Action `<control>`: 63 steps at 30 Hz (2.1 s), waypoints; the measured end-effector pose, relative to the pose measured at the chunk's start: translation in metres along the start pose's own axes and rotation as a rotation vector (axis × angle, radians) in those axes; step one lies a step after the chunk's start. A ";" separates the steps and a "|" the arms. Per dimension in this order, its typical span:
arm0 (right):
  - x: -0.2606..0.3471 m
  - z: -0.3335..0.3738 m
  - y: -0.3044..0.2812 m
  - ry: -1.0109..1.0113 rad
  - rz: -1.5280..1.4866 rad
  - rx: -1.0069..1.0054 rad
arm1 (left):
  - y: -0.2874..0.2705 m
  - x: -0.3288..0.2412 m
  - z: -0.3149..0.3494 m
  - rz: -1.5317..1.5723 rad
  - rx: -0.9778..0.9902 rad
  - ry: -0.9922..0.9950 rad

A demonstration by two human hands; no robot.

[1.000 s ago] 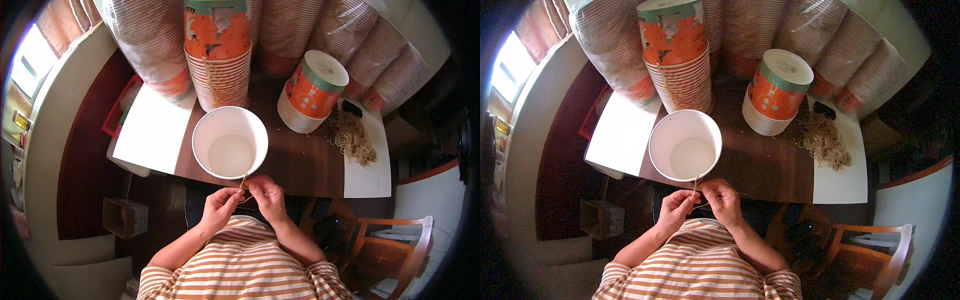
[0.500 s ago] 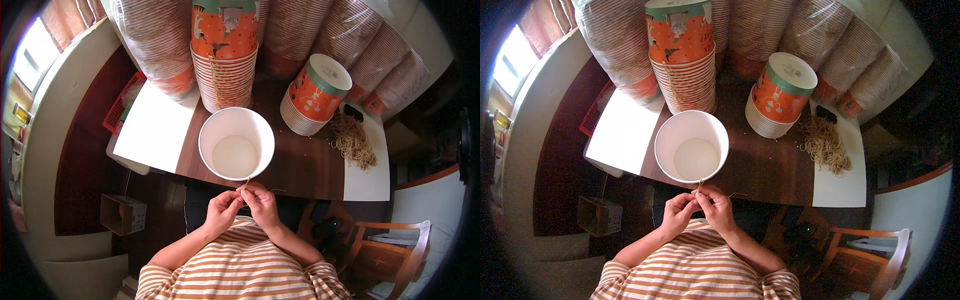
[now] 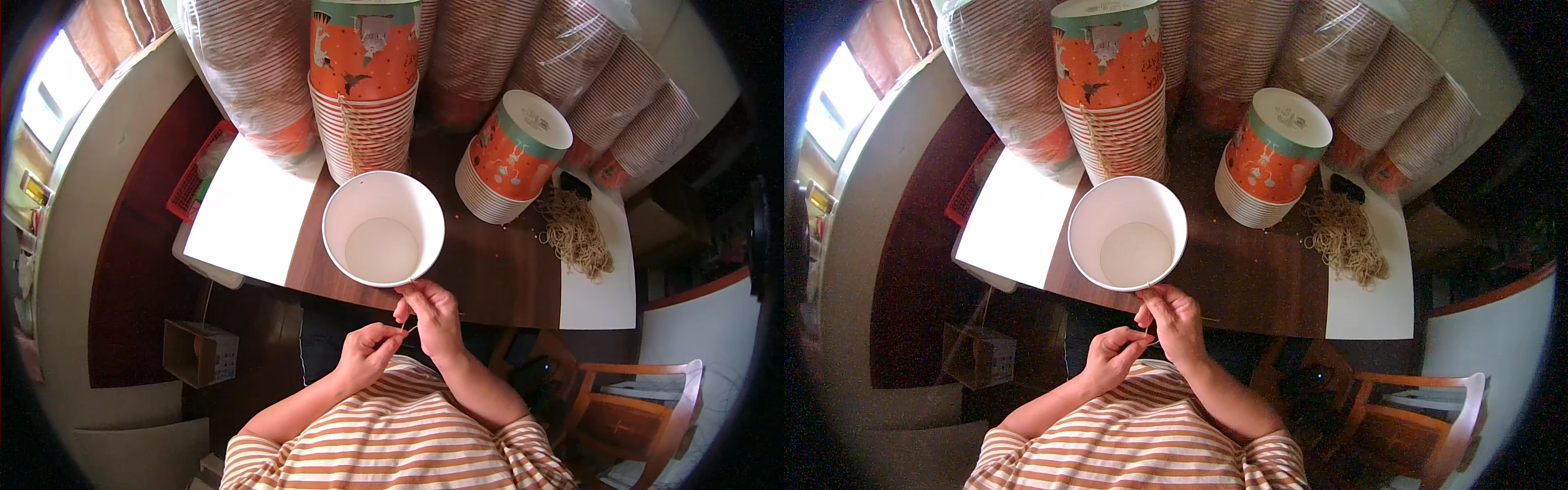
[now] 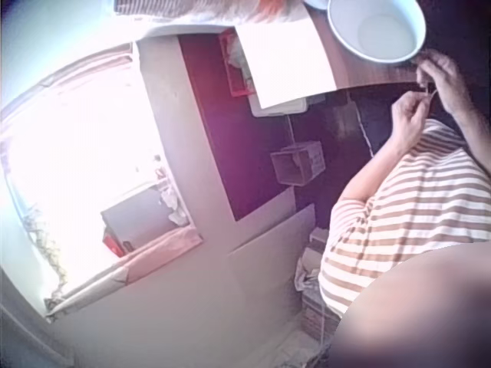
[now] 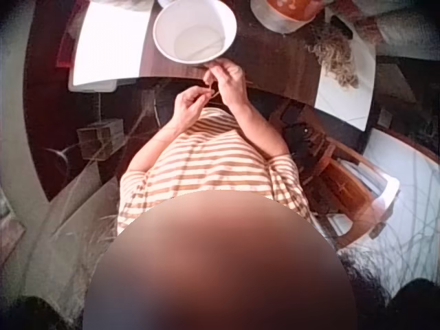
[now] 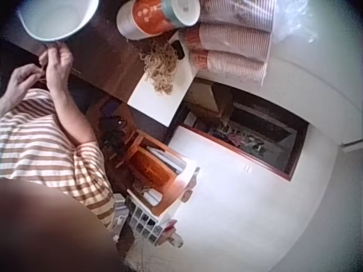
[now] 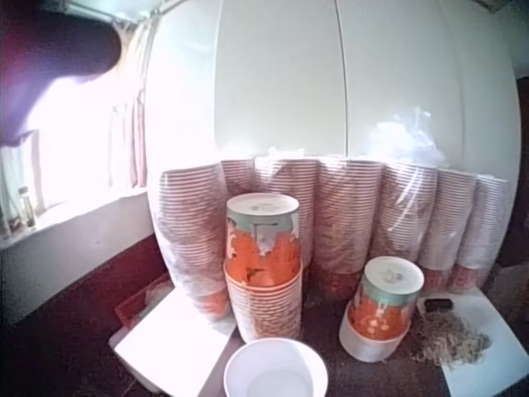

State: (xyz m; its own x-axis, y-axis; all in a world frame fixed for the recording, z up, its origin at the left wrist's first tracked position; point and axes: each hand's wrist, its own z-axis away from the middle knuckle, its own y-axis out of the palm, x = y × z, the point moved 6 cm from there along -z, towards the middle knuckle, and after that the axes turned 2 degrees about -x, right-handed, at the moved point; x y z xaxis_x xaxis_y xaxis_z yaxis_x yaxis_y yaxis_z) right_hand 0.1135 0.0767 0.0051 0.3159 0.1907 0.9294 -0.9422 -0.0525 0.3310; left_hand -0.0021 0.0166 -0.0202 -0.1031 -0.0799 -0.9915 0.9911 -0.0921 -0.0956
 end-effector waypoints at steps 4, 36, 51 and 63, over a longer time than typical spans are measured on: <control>0.004 -0.004 0.001 0.026 0.020 0.009 | 0.002 -0.009 0.000 -0.027 0.026 0.059; 0.033 -0.025 -0.074 -0.036 0.201 -0.093 | 0.007 0.021 0.017 0.084 0.371 -0.305; 0.067 0.050 0.005 -0.527 0.799 0.387 | 0.000 -0.016 -0.006 0.283 0.471 -0.458; 0.068 0.028 -0.010 -0.464 0.788 0.276 | -0.006 -0.014 -0.011 0.756 0.620 -0.694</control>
State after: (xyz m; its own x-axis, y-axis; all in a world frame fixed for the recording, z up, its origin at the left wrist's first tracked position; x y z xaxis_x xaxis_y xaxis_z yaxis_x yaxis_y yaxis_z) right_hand 0.1471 0.0624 0.0696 -0.3295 -0.4029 0.8539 -0.8619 -0.2408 -0.4462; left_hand -0.0057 0.0291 -0.0065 0.2762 -0.8205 -0.5006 0.6309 -0.2382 0.7384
